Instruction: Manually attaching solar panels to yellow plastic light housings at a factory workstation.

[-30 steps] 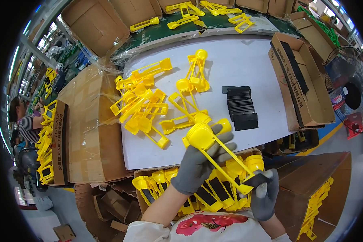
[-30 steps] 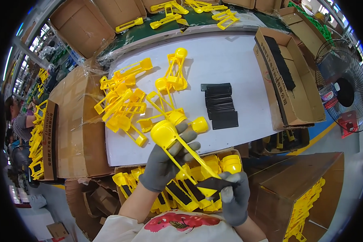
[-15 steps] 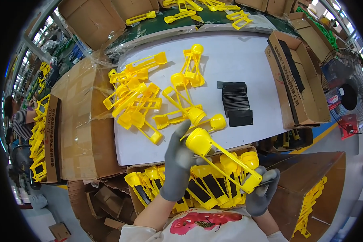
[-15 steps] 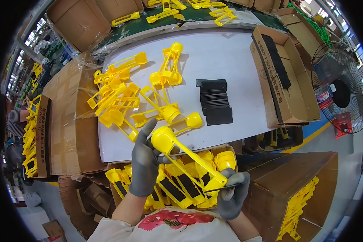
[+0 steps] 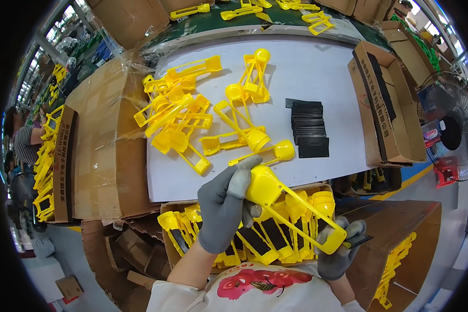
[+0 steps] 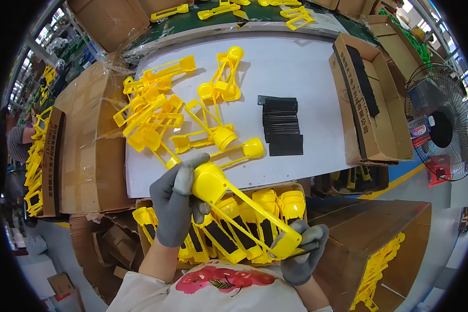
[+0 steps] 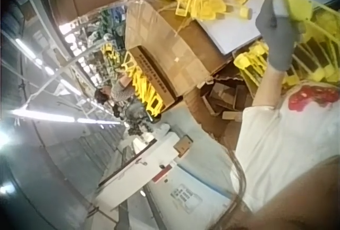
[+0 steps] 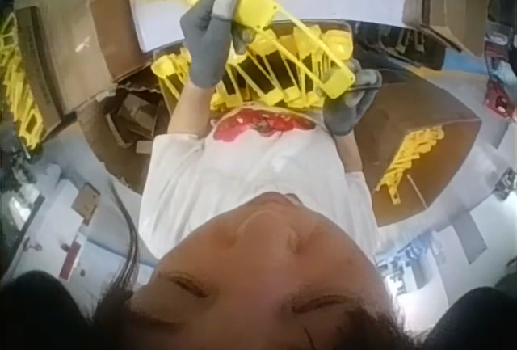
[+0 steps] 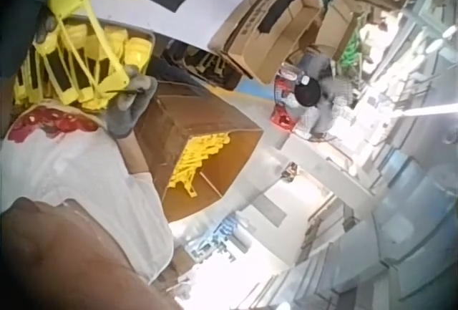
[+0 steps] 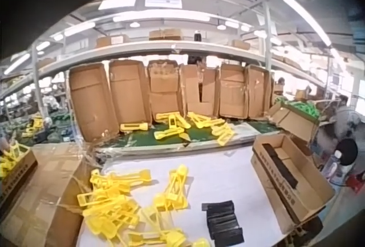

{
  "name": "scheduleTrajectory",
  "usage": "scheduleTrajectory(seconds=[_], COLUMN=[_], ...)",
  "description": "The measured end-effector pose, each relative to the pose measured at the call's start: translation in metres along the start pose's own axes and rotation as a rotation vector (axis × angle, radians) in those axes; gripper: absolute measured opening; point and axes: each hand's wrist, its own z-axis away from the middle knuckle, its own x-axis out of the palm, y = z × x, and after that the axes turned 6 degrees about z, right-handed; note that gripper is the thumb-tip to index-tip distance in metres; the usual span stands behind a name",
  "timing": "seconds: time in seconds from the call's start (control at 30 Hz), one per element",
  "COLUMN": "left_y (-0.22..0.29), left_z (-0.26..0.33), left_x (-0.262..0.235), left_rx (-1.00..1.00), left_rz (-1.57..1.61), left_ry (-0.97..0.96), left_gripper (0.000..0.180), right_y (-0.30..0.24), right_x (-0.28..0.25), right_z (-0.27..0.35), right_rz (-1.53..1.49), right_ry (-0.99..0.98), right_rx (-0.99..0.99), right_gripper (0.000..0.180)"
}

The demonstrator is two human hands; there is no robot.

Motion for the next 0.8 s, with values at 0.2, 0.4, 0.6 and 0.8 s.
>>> scheduleTrajectory(seconds=[0.2,0.4,0.6,0.8], left_y=[-0.006,-0.005,-0.005,-0.011], left_z=[0.003,0.003,0.006,0.014], left_x=[-0.004,-0.005,-0.002,-0.011], left_rx=[0.044,0.034,0.051,0.152], left_rz=[0.146,0.189,0.267,0.082], left_ry=[-0.048,-0.061,-0.055,-0.069], left_gripper=[0.044,0.044,0.041,0.035], right_y=[-0.001,-0.002,-0.016,-0.013], right_x=[-0.003,0.006,0.015,0.008], right_z=[0.009,0.007,0.003,0.005], right_rz=[-0.15,-0.137,-0.077,-0.072], right_ry=[0.069,0.062,0.059,0.021], right_rx=[0.05,-0.004,0.152,0.179], right_gripper=[0.053,0.045,0.037,0.036])
